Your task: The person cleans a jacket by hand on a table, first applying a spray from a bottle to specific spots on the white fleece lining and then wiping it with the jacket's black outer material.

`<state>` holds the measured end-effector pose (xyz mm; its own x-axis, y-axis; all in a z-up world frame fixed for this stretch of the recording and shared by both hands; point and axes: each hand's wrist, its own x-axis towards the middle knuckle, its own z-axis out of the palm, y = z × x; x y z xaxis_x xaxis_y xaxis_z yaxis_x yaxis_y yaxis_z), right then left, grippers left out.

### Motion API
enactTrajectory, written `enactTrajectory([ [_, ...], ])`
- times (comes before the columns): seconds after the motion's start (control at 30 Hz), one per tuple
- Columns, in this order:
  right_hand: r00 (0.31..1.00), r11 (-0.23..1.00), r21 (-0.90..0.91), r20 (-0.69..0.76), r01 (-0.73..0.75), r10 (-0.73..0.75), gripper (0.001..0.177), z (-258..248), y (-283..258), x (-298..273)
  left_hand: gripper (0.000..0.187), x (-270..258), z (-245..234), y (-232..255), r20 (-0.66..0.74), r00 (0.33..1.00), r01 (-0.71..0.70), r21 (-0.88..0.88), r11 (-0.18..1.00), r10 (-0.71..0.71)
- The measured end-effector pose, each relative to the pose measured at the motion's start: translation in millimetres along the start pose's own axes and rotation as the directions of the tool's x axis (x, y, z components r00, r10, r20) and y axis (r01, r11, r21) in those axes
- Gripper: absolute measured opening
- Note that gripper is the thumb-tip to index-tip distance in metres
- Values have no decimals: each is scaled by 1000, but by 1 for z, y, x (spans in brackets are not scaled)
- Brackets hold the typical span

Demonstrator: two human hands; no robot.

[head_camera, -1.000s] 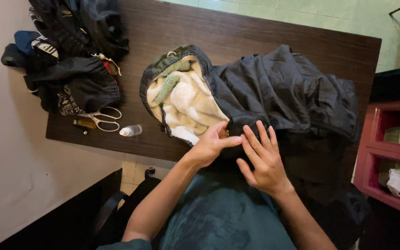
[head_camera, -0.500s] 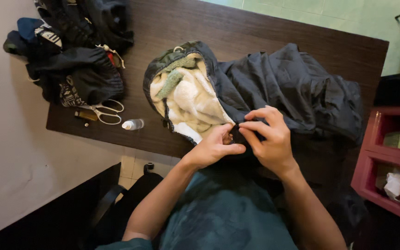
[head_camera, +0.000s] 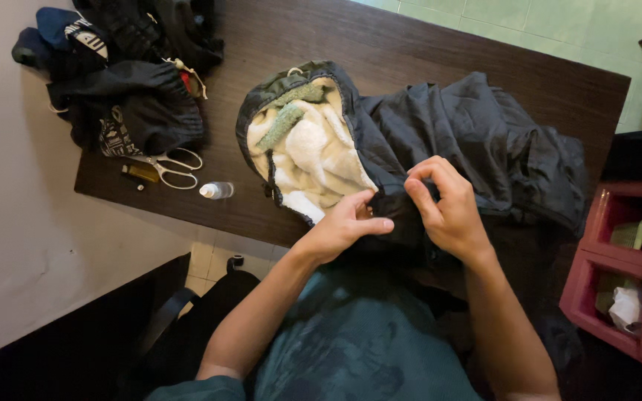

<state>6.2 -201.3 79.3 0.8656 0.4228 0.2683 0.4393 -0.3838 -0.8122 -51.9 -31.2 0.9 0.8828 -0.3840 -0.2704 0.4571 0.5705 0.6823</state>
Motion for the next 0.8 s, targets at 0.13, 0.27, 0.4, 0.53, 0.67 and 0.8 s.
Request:
enactTrajectory([
  [0.13, 997, 1000, 17, 70, -15, 14, 14, 0, -4, 6, 28, -4, 8, 11, -152, 988, 16, 250, 968, 23],
  [0.27, 991, 998, 51, 131, -23, 16, 14, 4, -9, 15, 52, -22, 31, 50, -317, 919, 59, 698, 714, 233],
  [0.4, 985, 998, 54, 168, -39, 30, 14, 8, -5, 25, 53, -22, 8, 31, -290, 934, 31, 648, 761, 210],
  [0.53, 972, 991, 94, 221, -97, 74, 12, 13, -4, 33, 54, -24, -11, 19, -177, 969, -109, 328, 939, 174],
  [0.67, 965, 974, 132, 213, -185, 154, 7, 22, -3, 35, 54, -28, -22, 13, -153, 975, -135, 162, 978, 160],
  [0.8, 964, 961, 153, 173, -229, 202, 7, 22, 4, 29, 53, -36, -51, 0, -152, 974, -145, 154, 977, 168],
])
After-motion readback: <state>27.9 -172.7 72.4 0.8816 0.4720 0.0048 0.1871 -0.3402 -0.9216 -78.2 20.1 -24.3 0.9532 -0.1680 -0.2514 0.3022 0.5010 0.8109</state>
